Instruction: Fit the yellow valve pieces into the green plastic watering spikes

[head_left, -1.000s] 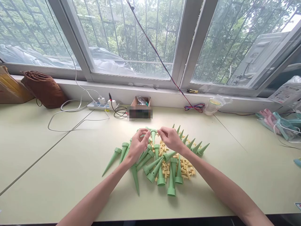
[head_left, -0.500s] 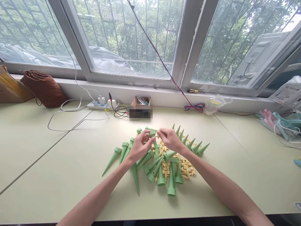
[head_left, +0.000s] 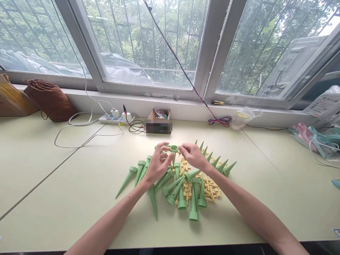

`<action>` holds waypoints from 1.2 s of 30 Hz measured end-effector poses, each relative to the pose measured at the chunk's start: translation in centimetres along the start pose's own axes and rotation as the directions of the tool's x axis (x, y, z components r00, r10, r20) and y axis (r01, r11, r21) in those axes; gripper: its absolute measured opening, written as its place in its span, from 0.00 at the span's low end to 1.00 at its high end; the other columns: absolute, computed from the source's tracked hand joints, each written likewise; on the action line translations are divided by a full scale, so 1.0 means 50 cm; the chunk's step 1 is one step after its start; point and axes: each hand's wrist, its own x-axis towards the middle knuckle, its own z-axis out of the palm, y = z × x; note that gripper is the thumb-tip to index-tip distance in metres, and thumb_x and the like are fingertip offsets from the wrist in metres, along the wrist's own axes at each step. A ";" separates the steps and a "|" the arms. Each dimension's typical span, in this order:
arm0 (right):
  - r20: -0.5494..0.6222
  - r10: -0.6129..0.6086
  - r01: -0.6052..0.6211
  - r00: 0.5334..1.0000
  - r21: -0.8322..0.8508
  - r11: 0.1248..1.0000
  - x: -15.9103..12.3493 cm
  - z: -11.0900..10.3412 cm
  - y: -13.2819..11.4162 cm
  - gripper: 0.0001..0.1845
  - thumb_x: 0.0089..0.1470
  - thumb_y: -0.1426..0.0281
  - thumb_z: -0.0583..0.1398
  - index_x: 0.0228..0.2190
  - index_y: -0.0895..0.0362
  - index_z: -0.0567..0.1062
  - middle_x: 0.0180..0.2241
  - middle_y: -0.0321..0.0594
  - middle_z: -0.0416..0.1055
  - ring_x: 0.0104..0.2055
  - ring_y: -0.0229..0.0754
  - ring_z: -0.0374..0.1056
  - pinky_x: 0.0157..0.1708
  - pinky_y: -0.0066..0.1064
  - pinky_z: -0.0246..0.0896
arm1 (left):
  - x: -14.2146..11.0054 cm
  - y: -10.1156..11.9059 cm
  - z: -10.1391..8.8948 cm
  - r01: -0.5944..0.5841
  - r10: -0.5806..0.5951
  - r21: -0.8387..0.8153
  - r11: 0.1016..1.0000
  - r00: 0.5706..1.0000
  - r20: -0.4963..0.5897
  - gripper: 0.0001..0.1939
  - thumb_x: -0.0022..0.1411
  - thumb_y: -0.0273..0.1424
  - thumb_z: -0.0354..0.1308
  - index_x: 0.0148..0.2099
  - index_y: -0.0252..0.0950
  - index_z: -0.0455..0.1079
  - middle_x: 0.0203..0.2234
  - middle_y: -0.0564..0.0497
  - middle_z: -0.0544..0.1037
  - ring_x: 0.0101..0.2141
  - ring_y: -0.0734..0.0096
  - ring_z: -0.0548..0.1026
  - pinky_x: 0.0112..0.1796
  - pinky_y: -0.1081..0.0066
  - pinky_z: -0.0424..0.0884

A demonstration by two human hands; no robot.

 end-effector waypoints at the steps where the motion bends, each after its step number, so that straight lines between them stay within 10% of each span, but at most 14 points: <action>1: -0.012 -0.004 0.005 1.000 0.002 1.000 0.000 0.000 -0.001 0.22 0.63 0.59 0.53 0.20 0.56 0.66 0.18 0.33 0.59 0.21 0.36 0.54 0.23 0.29 0.50 | 0.002 0.001 -0.002 0.025 -0.026 -0.040 0.999 0.999 -0.026 0.19 0.64 0.43 0.58 0.52 0.41 0.62 0.36 0.52 0.73 0.22 0.79 0.70 0.21 0.78 0.66; 7: -0.017 -0.077 0.077 0.997 -0.035 0.996 -0.007 0.003 -0.003 0.21 0.64 0.59 0.52 0.22 0.56 0.65 0.19 0.33 0.60 0.21 0.35 0.53 0.23 0.29 0.49 | 0.009 0.002 -0.014 0.263 -0.258 -0.109 0.959 0.964 0.059 0.30 0.64 0.53 0.51 0.20 0.34 0.64 0.08 0.56 0.62 0.11 0.80 0.58 0.15 0.77 0.56; 14: 0.013 -0.148 0.149 0.989 -0.076 0.986 -0.009 0.003 -0.009 0.18 0.64 0.64 0.53 0.23 0.57 0.65 0.20 0.32 0.59 0.22 0.33 0.51 0.24 0.28 0.48 | 0.018 -0.002 -0.016 0.491 -0.398 -0.270 0.828 0.855 0.334 0.31 0.61 0.54 0.54 0.28 0.29 0.74 0.19 0.45 0.76 0.14 0.77 0.66 0.15 0.75 0.61; 23: 0.006 -0.126 0.126 0.992 -0.093 0.988 -0.006 0.007 0.002 0.19 0.64 0.66 0.52 0.21 0.56 0.61 0.18 0.30 0.55 0.21 0.33 0.49 0.23 0.28 0.44 | 0.014 -0.002 -0.018 0.361 -0.273 -0.300 0.883 0.915 0.297 0.16 0.59 0.42 0.64 0.37 0.34 0.70 0.25 0.56 0.67 0.20 0.78 0.69 0.17 0.78 0.62; 36: -0.015 -0.068 0.067 0.998 -0.087 0.994 -0.004 0.007 0.007 0.20 0.64 0.64 0.52 0.21 0.57 0.64 0.19 0.32 0.58 0.21 0.34 0.51 0.23 0.29 0.45 | 0.005 0.002 -0.012 0.136 -0.128 -0.028 0.990 0.971 0.203 0.20 0.60 0.38 0.63 0.53 0.37 0.69 0.23 0.55 0.70 0.21 0.76 0.68 0.20 0.77 0.66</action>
